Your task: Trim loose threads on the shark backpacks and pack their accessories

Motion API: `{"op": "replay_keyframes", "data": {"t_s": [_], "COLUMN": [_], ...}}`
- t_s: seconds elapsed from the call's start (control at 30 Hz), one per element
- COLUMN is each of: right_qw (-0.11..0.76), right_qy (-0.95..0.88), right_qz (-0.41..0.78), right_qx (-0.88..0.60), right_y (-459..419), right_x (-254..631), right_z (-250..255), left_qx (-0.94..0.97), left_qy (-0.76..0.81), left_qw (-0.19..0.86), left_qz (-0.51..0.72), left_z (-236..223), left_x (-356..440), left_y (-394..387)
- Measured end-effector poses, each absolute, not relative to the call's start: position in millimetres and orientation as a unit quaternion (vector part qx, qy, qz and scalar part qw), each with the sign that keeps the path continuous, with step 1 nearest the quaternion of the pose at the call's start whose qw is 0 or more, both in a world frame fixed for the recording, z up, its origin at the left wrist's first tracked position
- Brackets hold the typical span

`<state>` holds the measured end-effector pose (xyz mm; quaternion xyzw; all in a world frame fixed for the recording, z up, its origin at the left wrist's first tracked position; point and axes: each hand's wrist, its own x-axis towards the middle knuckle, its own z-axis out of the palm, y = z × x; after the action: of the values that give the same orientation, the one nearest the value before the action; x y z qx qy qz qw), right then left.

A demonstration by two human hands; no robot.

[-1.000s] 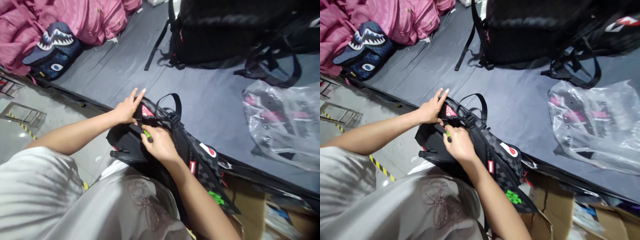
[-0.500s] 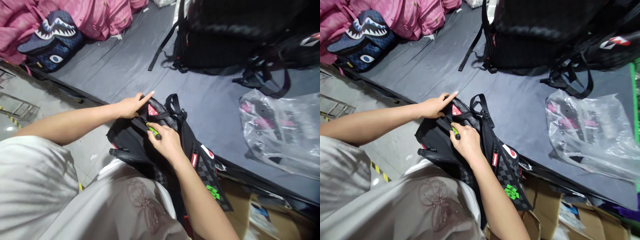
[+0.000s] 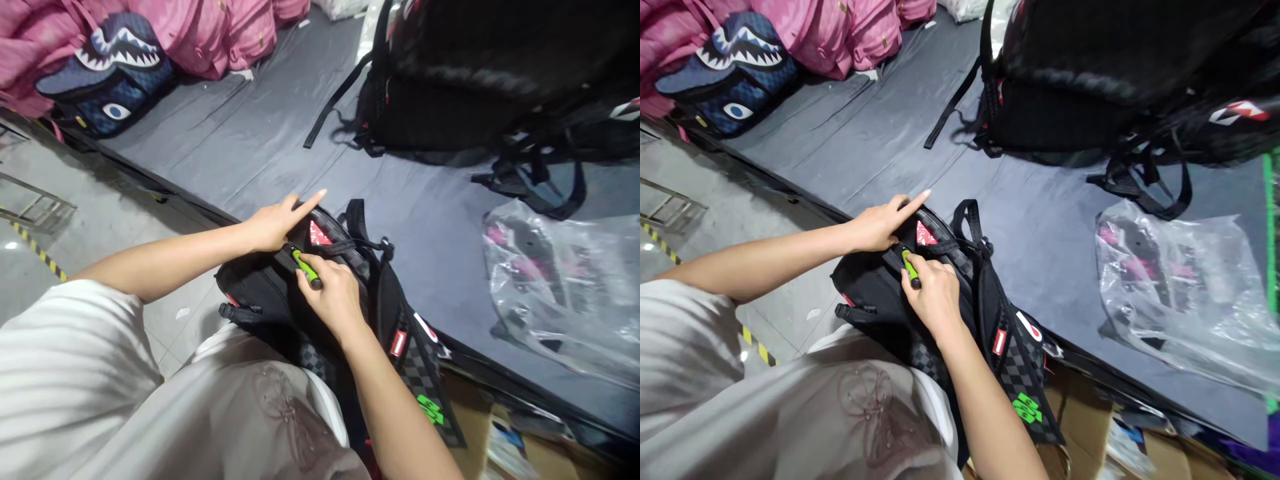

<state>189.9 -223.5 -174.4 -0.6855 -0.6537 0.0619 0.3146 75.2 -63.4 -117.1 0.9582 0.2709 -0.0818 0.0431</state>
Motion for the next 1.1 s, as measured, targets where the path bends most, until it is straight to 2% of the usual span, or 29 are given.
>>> {"op": "replay_keyframes", "data": {"t_s": [0.13, 0.4, 0.57, 0.83, 1.1], "right_qw": [0.361, 0.37, 0.366, 0.426, 0.426], "right_qy": [-0.624, -0.596, -0.578, -0.554, -0.559], "right_qz": [0.055, 0.109, 0.094, 0.078, 0.101], "right_qx": [-0.691, -0.704, -0.723, -0.71, -0.704], "right_y": [-230, -231, -229, -229, -227], "right_x": [197, 207, 202, 196, 194], "right_z": [-179, -178, -177, -182, -178], "left_qx": [0.963, 0.967, 0.968, 0.954, 0.956], "left_qy": [0.256, 0.24, 0.236, 0.282, 0.272], "left_qw": [0.029, 0.017, 0.031, 0.071, 0.069], "left_qz": [-0.078, -0.083, -0.078, -0.076, -0.079], "left_z": [-115, -120, -120, -122, -122], "left_x": [97, 108, 104, 102, 103], "left_y": [-73, -70, -68, -71, -70]}}
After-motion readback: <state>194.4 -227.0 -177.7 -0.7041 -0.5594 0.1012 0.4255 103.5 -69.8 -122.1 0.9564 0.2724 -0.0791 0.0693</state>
